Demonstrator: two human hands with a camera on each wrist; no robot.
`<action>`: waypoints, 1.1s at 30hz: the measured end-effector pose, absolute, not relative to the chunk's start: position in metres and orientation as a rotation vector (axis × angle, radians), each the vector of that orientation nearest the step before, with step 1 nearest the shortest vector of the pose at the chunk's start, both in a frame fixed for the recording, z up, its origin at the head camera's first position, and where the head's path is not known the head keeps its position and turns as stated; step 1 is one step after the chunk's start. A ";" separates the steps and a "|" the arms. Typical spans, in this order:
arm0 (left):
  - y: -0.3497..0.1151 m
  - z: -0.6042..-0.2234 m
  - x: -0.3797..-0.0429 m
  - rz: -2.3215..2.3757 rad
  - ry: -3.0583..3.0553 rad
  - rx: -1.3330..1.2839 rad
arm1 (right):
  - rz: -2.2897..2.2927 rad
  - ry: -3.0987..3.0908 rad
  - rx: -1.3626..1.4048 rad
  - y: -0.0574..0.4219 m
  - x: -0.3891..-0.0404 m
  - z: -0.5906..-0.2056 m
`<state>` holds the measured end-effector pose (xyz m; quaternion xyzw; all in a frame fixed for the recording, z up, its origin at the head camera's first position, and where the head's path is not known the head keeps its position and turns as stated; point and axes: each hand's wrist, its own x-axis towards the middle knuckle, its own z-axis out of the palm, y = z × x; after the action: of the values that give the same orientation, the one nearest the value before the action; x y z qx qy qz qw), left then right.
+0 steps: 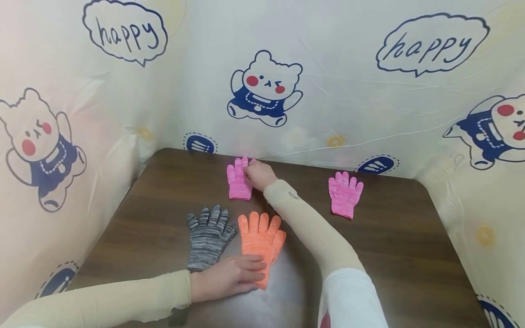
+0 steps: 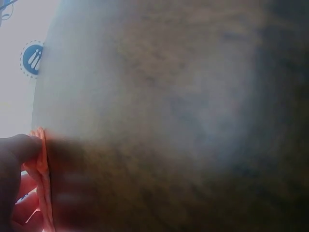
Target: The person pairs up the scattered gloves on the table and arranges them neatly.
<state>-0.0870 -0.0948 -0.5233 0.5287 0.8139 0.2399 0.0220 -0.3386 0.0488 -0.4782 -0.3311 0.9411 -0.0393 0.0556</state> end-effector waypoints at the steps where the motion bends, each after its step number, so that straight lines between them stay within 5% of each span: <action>1: -0.095 -0.523 -0.087 0.742 2.519 1.637 | -0.111 2.863 -0.999 0.048 -0.339 -0.479; 33: -0.095 -0.523 -0.086 0.744 2.522 1.647 | -0.070 2.856 -0.923 0.046 -0.345 -0.491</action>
<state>-0.0864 -0.0948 -0.5229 0.5307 0.8127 0.2398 0.0198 -0.3455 0.0462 -0.4909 -0.3066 0.9490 -0.0234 0.0694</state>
